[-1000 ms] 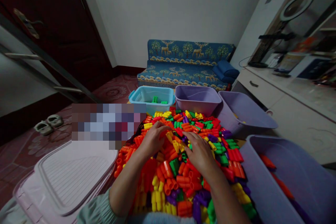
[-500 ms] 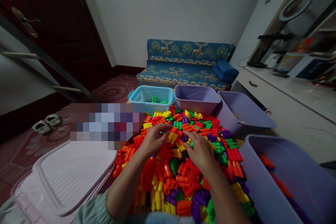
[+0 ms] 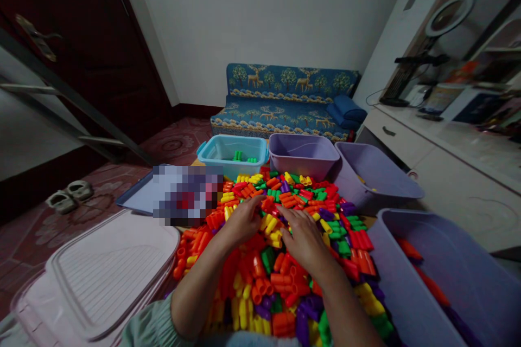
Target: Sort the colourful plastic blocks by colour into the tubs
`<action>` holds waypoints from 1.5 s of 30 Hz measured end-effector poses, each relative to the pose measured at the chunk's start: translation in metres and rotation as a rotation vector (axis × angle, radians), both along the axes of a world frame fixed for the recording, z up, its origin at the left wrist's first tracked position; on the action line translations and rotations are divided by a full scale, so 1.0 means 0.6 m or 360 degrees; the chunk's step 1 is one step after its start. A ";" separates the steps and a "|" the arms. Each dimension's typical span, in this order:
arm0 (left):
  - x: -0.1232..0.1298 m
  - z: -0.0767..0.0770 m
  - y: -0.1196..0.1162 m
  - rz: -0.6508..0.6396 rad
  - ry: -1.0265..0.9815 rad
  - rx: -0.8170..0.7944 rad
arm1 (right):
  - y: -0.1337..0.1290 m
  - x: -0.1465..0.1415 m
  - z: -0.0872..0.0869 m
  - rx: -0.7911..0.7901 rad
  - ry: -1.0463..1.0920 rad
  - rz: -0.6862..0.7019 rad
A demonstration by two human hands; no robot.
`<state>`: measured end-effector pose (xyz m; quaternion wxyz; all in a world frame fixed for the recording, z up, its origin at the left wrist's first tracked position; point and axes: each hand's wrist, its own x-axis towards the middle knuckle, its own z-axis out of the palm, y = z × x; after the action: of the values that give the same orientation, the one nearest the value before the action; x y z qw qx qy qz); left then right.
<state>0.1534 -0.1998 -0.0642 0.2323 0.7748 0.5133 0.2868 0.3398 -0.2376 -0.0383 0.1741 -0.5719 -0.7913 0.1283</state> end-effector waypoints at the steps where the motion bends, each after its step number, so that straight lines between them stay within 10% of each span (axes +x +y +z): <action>1: -0.001 0.001 0.002 0.0029 0.0026 -0.0014 | 0.000 0.000 0.000 -0.0006 0.0008 -0.0001; 30: 0.010 -0.015 0.000 -0.0239 -0.0066 0.0051 | 0.003 -0.016 -0.016 -0.0110 0.0386 0.0134; 37: -0.008 -0.004 0.002 -0.0039 -0.0514 -0.0160 | -0.006 0.002 0.020 0.0121 0.0327 -0.0024; 45: -0.032 0.018 -0.003 0.0034 -0.0764 -0.0302 | -0.065 -0.019 0.055 -0.0285 -0.0179 0.0337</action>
<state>0.1342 -0.2018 -0.0536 0.4159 0.6538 0.4764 0.4155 0.3281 -0.2767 -0.0053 0.0634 -0.5047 -0.8412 0.1838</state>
